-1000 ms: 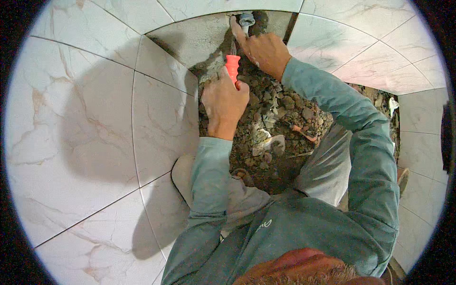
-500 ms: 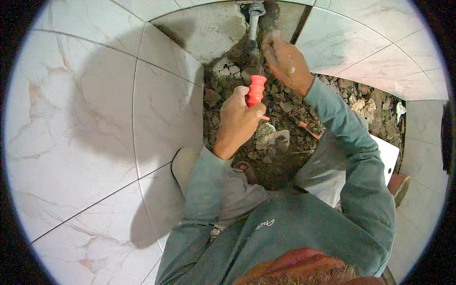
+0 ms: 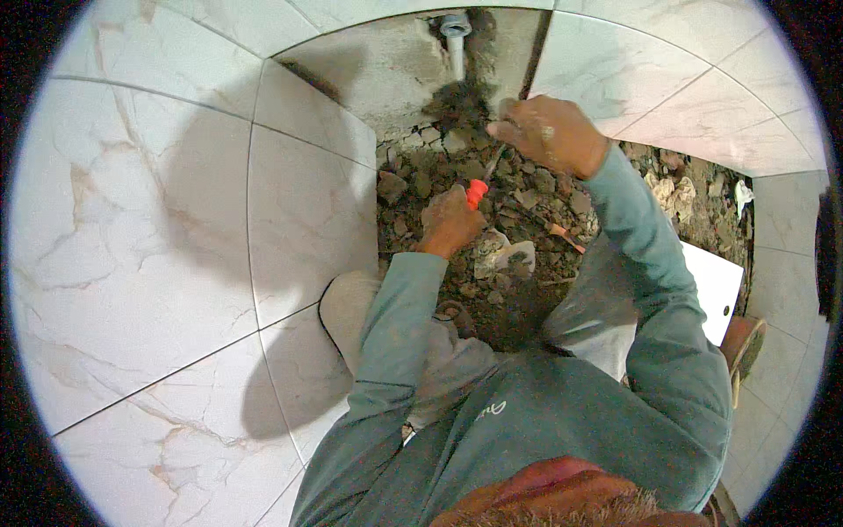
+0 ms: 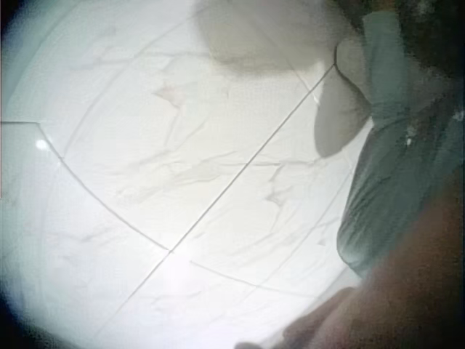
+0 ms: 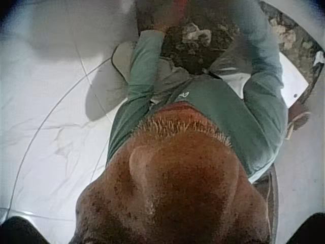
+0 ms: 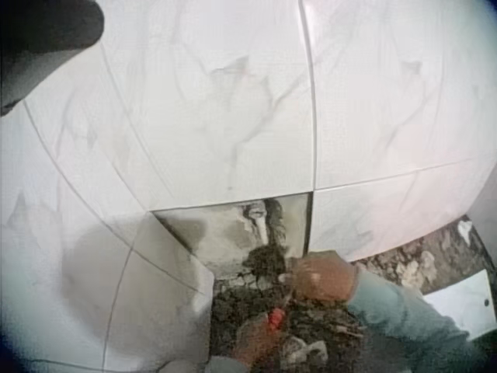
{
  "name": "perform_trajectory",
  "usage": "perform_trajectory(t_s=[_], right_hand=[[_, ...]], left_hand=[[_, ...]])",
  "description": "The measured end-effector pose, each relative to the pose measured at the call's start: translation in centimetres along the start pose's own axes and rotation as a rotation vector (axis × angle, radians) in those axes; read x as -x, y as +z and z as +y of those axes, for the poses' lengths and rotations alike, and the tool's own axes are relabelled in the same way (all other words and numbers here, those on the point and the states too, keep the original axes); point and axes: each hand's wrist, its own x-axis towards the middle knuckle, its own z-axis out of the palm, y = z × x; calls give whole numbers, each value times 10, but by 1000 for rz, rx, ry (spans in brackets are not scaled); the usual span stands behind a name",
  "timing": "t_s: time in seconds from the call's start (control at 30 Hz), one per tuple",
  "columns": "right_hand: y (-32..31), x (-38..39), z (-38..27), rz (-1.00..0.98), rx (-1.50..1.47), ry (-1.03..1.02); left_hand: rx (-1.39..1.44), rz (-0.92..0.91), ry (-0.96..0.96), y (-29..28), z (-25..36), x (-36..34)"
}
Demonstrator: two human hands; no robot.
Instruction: The person is installing a white marble-patterned tile on a wall. They use a red trowel to apply adhesive, position the tile, and tap it into place. They also use a hammer to adjust the tile and a wooden board to check the alignment.
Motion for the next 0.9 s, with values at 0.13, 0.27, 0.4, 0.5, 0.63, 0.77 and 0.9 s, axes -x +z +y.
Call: perform_trajectory(t_s=[0.13,0.27,0.4,0.5,0.63,0.77,0.9], right_hand=[[-57,86,34,282,-386,461],[-17,224,124,490,179,654],[48,384,184,285,276,1062],[67,505,181,202,146,1341],[106,616,169,475,215,1758],[172,704,182,611,-73,2053],[184,643,180,1313,-596,2003]], left_hand=[[-59,-61,47,54,1,-17],[-134,-340,174,119,-72,-43],[-313,-360,312,98,-73,-57],[-256,-323,349,74,-108,-57],[-172,-303,310,58,-105,-35],[-307,-305,473,55,-140,-47],[-146,-462,-47,44,-77,-25]])
